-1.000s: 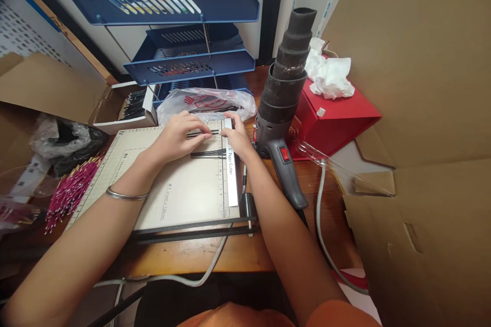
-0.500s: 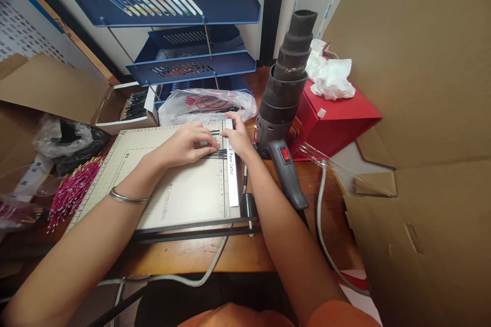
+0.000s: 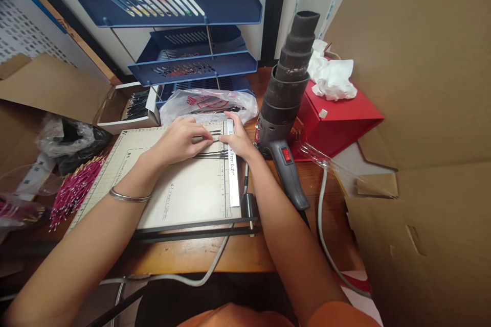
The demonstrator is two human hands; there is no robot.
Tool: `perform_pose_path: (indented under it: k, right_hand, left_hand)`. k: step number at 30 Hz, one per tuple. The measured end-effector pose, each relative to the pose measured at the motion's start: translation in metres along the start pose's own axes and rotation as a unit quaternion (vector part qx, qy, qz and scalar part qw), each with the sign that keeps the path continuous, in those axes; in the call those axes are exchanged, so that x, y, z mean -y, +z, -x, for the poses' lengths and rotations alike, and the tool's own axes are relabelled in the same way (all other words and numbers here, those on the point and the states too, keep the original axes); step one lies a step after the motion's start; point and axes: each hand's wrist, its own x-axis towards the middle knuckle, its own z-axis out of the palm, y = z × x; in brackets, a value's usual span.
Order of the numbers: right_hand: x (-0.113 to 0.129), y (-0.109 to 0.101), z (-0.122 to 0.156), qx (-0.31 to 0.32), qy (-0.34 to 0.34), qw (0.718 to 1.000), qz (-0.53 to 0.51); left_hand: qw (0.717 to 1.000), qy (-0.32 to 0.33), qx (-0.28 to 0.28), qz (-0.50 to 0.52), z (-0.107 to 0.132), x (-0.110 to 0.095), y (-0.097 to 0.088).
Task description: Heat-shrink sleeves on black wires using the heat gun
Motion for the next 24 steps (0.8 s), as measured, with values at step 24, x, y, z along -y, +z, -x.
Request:
perform_pose_path:
  k: [24]
  right_hand:
    - [-0.001, 0.002, -0.005, -0.027, 0.011, 0.999, -0.023]
  left_hand:
    - [1.000, -0.010, -0.004, -0.020, -0.001, 0.006, 0.002]
